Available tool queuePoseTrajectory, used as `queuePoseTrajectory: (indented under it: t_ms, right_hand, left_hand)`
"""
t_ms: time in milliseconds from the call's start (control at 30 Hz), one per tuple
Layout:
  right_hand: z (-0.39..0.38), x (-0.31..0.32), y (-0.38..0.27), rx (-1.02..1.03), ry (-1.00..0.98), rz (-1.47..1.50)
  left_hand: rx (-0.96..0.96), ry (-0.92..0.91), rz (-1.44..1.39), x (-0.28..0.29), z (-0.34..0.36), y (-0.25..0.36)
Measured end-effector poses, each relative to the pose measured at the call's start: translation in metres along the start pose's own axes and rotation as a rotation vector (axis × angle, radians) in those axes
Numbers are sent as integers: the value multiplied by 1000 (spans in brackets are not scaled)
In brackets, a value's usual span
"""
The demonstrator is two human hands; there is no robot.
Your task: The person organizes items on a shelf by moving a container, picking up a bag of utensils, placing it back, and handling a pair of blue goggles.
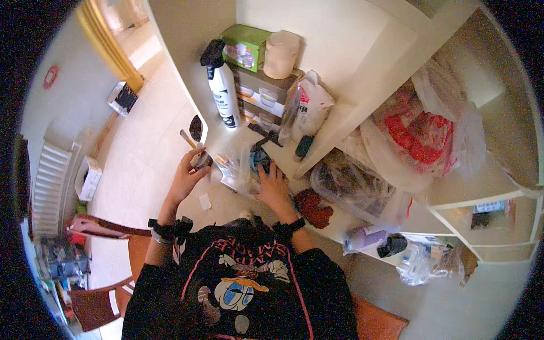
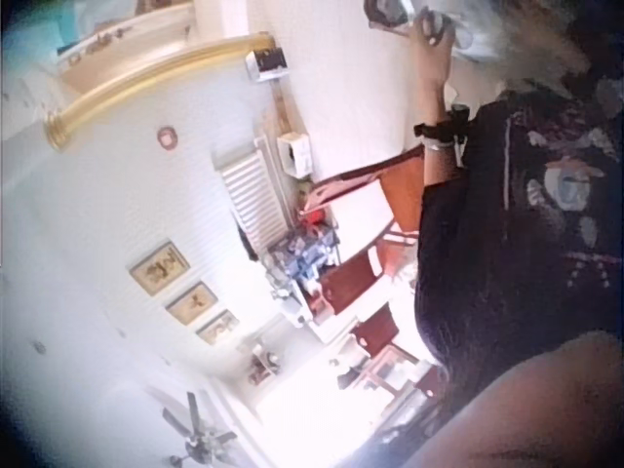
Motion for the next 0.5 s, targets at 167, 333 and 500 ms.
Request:
queuePoseTrajectory:
  t_ms: [167, 333, 500]
  right_hand:
    - [5, -4, -6, 18, -16, 6]
    - [7, -7, -31, 170, 56, 32]
    - [9, -1, -42, 91, 165, 23]
  left_hand:
    - [-100, -137, -55, -16, 20, 2]
    - [-210, -402, 180, -61, 52, 31]
    - [-344, -607, 218, -117, 82, 50]
Point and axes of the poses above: each hand's wrist, its own z-axis towards the middle knuckle, its own x-axis out of the back of the hand, y = z × x, the point moved 8 cm from there along z, towards the middle knuckle, and after that the axes turned 11 degrees about -z, right-handed, at the moved point
